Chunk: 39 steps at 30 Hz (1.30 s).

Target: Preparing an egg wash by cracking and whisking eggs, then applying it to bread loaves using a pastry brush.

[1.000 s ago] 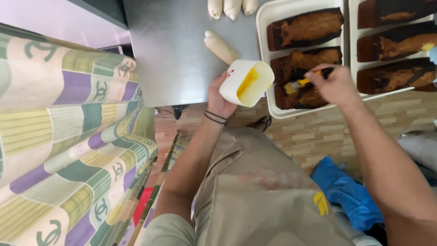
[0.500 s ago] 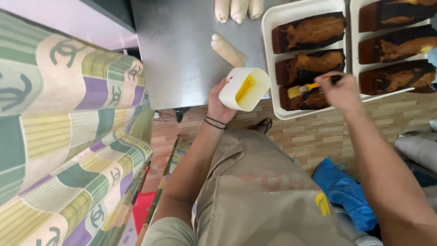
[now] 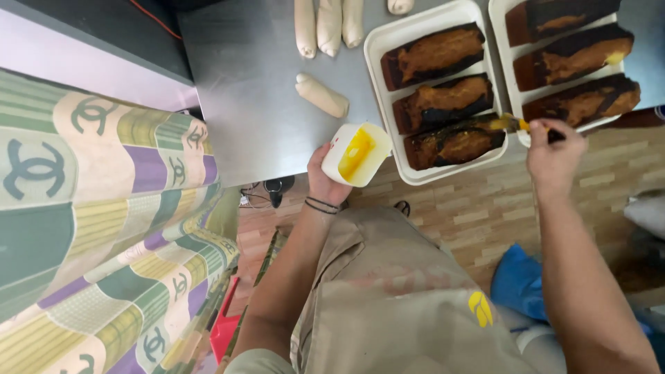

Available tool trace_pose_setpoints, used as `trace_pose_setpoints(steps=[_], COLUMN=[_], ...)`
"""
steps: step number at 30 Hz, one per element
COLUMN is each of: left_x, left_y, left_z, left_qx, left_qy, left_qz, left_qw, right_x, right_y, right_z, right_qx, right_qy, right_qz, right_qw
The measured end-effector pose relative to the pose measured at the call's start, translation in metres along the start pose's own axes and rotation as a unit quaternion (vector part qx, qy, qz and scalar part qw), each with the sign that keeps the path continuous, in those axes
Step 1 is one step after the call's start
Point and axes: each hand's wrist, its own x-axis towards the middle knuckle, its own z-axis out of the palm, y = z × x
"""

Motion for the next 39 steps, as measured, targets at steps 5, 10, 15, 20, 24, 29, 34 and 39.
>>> trace_pose_setpoints(steps=[5, 10, 15, 20, 24, 29, 34, 39], left_x=[0.002, -0.006, -0.003, -0.019, -0.026, -0.022, -0.036, -0.034], left_y=[-0.04, -0.087, -0.124, -0.175, -0.187, -0.181, -0.151, -0.099], left_z=[0.017, 0.02, 0.016, 0.074, 0.058, 0.074, 0.067, 0.045], left_qx=[0.054, 0.073, 0.073, 0.074, 0.084, 0.092, 0.107, 0.118], left_qy=[0.118, 0.122, 0.159, 0.178, 0.205, 0.213, 0.232, 0.233], left_qz=[0.039, 0.046, 0.081, 0.082, 0.114, 0.108, 0.106, 0.072], left_qw=[0.991, 0.989, 0.981, 0.978, 0.968, 0.967, 0.961, 0.963], right_x=[-0.054, -0.056, -0.101, -0.119, -0.12, -0.144, -0.145, -0.175], right_y=[-0.084, 0.059, -0.02, 0.106, 0.085, 0.033, 0.051, -0.067], right_z=[0.015, -0.011, -0.045, -0.014, -0.025, -0.006, -0.004, 0.032], right_qx=[0.101, 0.219, 0.192, 0.308, 0.226, 0.309, 0.247, 0.254], right_qy=[-0.12, -0.004, -0.052, 0.022, 0.155, 0.045, 0.164, 0.033], right_qz=[-0.073, 0.055, -0.034, -0.004, -0.026, -0.04, 0.058, -0.05], right_qw=[0.985, 0.974, 0.979, 0.951, 0.961, 0.949, 0.953, 0.965])
